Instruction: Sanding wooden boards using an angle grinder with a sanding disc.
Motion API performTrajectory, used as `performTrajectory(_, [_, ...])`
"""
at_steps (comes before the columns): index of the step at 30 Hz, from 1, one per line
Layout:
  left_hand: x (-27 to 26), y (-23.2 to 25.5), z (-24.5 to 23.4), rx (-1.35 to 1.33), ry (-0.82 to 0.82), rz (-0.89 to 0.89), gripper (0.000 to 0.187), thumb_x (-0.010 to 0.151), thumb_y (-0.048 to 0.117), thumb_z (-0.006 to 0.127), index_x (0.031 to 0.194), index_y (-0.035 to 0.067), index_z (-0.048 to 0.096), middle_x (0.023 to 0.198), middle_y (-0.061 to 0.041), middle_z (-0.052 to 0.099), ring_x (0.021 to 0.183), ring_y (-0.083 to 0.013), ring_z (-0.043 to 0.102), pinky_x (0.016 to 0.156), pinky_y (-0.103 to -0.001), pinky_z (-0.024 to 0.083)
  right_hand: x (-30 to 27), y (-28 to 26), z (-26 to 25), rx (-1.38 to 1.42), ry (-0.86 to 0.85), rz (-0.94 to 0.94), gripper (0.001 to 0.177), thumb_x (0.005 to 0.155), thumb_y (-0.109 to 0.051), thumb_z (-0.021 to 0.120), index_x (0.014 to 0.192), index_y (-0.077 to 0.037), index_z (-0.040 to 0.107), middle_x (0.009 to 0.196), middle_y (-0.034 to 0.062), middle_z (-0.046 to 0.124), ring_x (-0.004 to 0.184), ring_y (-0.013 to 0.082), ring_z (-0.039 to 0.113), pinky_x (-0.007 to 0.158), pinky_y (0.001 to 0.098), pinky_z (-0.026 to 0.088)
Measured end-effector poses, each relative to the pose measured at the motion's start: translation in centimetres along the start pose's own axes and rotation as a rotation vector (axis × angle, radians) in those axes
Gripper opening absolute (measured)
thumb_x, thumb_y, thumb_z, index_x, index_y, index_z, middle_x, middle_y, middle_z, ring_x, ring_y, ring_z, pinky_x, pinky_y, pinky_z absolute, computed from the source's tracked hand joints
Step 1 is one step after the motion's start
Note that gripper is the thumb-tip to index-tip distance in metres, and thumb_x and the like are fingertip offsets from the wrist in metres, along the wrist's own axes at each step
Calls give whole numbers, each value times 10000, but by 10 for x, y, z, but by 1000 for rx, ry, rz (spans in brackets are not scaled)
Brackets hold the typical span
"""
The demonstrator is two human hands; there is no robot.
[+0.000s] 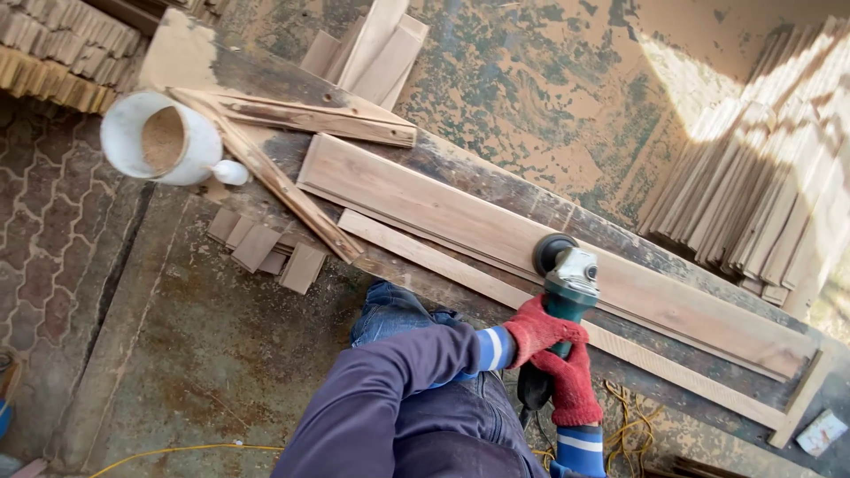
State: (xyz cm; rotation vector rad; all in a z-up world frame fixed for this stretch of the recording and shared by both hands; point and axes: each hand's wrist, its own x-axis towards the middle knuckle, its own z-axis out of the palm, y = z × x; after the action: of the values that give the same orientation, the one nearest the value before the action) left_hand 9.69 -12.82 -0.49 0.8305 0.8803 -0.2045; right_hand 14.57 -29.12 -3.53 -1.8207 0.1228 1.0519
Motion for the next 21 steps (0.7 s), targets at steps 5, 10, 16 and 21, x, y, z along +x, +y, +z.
performTrajectory(5, [-23, 9, -68, -135, 111, 91, 567, 634, 202, 819, 1145, 19, 656, 1018, -120, 730, 871, -238, 695, 833, -348, 603, 2, -28, 72, -144, -151, -54, 736, 672, 3, 783, 1370, -32, 552, 1244, 192, 650, 1075, 314, 631, 929, 418, 516])
performTrajectory(10, [-16, -4, -137, -381, 284, 156, 563, 613, 111, 823, 1154, 49, 680, 954, -101, 744, 780, -213, 695, 734, -333, 607, 7, -58, 157, -260, -359, -182, 856, 627, -26, 818, 1437, -71, 549, 1264, 139, 688, 1101, 256, 634, 976, 381, 507])
performTrajectory(16, [-4, -3, -169, -633, 447, 90, 447, 599, 39, 912, 1009, 43, 733, 760, -208, 706, 751, -341, 728, 573, -538, 654, -7, -90, 205, -389, -320, -127, 988, 472, -153, 936, 1409, -162, 626, 1034, 187, 677, 931, 333, 638, 814, 479, 511])
performTrajectory(21, [-2, 3, -115, -523, 276, 106, 345, 600, 51, 925, 902, 82, 761, 681, -200, 671, 656, -322, 719, 486, -494, 636, -25, -84, 159, -273, -141, -119, 797, 463, -95, 891, 1237, -111, 701, 996, 172, 663, 882, 322, 600, 772, 454, 488])
